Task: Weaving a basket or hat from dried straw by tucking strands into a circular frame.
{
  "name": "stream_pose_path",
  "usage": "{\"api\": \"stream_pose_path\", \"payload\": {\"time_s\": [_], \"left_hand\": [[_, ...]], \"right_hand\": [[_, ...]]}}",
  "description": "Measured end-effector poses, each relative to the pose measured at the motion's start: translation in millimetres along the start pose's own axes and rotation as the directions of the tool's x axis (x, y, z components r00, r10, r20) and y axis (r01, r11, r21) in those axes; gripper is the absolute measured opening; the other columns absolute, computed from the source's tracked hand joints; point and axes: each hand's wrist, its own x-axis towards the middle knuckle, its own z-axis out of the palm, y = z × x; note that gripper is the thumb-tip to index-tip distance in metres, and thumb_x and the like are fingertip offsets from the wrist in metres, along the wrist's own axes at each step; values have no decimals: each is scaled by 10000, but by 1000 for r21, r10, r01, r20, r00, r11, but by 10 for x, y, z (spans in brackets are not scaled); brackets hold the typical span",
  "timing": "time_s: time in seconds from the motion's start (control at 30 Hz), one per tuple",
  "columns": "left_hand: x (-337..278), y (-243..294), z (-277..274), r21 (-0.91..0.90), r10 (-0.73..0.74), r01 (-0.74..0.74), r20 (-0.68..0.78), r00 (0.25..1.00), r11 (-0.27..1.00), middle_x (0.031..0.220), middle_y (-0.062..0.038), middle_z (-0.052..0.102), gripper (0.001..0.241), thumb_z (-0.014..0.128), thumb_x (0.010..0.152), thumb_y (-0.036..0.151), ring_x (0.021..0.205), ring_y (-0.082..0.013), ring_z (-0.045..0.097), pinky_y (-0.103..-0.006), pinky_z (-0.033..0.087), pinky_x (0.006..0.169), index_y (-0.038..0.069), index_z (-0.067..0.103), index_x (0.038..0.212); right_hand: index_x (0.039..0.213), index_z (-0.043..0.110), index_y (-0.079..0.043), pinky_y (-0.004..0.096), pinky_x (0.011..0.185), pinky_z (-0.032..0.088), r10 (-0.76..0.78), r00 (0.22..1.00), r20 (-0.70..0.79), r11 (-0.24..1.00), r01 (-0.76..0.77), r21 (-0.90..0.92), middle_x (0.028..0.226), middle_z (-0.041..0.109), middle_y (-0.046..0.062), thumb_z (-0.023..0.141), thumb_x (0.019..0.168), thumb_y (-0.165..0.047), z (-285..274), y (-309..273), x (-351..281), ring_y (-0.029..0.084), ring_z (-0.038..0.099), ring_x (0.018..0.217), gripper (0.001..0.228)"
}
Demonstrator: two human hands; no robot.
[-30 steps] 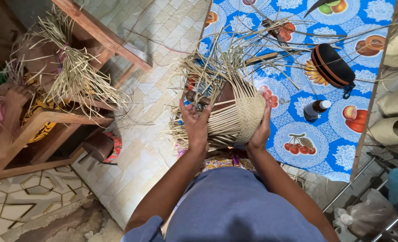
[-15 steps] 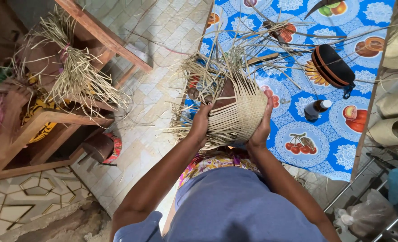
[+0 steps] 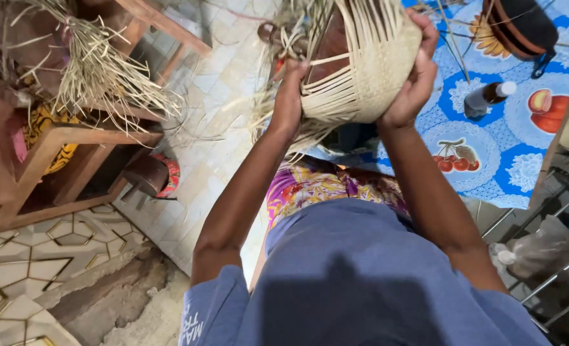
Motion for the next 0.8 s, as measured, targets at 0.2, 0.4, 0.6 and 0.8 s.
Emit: {"api": "stream_pose_path", "payload": {"time_s": [0.2, 0.4, 0.6, 0.8], "left_hand": [[304, -358, -46, -262, 495, -427, 311, 811, 865, 941, -6, 421, 114, 390, 912, 234, 941, -85, 382, -250, 286, 907, 135, 439, 884], [104, -404, -55, -140, 497, -478, 299, 814, 867, 783, 37, 211, 200, 372, 879, 225, 726, -100, 219, -296, 258, 717, 175, 226, 751], [-29, -780, -135, -79, 403, -397, 261, 877, 914, 1258, -118, 361, 424, 345, 899, 248, 1256, -195, 273, -351, 204, 1076, -9, 343, 1236], [31, -1018, -208, -41, 172, -167, 227, 959, 985, 1459, -149, -76, 810, 404, 828, 379, 1358, -254, -36, -380, 32, 1091, 3, -73, 1363]], "right_hand": [[1080, 429, -63, 316, 910, 287, -44, 987, 157, 999, 48, -24, 1099, 432, 50, 303, 851, -231, 64, -56, 100, 173, 392, 1042, 311], [1069, 432, -48, 336, 895, 315, 34, 997, 76, 999, -34, -10, 1099, 430, 63, 329, 849, -262, -150, 17, -60, 197, 397, 1033, 324], [1036, 440, -72, 346, 960, 302, 133, 989, 65, 988, -127, -87, 1079, 410, 52, 363, 811, -297, -244, -84, -257, 195, 371, 1063, 328], [1053, 438, -57, 357, 956, 336, 176, 984, -31, 984, -174, 41, 1103, 430, 65, 388, 806, -308, -385, -24, -429, 212, 400, 1065, 356]]}}
